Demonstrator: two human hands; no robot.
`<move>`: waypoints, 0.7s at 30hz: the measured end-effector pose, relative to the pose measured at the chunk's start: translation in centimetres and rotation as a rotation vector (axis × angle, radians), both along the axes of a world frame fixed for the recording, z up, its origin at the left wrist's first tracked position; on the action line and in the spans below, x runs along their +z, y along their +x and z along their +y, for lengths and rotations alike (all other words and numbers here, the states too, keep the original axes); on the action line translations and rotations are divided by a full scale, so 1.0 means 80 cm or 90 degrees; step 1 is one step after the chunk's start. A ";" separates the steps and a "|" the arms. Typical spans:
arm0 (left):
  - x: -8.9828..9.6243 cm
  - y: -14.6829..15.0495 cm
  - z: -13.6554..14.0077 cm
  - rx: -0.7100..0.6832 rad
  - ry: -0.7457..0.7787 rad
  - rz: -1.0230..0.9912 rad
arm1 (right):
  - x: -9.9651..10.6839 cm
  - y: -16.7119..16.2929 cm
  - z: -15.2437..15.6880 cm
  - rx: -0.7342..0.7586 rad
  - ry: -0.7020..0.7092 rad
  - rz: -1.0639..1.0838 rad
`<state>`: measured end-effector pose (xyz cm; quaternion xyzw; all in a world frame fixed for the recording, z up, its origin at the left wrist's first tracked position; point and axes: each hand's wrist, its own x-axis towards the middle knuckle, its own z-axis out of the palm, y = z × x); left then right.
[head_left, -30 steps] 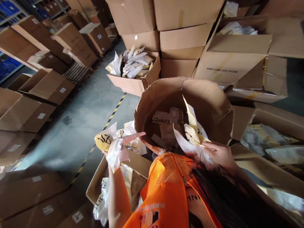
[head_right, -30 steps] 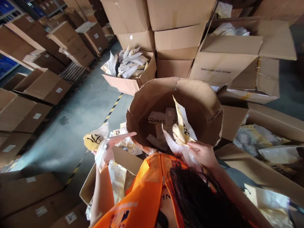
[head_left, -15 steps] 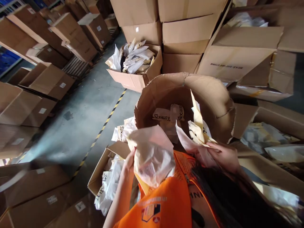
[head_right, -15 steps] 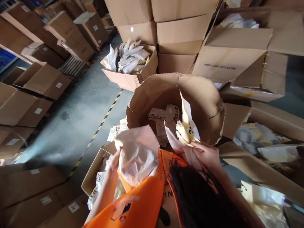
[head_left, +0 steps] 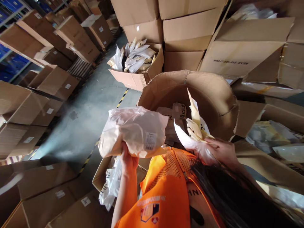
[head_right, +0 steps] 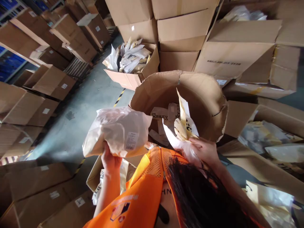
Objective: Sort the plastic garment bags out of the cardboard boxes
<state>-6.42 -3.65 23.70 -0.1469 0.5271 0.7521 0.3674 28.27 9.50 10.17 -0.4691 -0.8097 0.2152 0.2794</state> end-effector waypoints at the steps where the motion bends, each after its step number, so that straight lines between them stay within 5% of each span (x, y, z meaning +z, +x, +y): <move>1: 0.002 0.003 0.003 0.014 0.014 0.022 | 0.003 -0.001 0.000 0.004 0.017 -0.001; 7: 0.001 0.005 0.004 0.018 0.042 0.114 | -0.007 0.006 0.000 -0.014 0.080 -0.002; 21: 0.004 0.001 0.012 0.020 0.001 0.162 | -0.016 0.005 0.002 -0.019 -0.002 0.028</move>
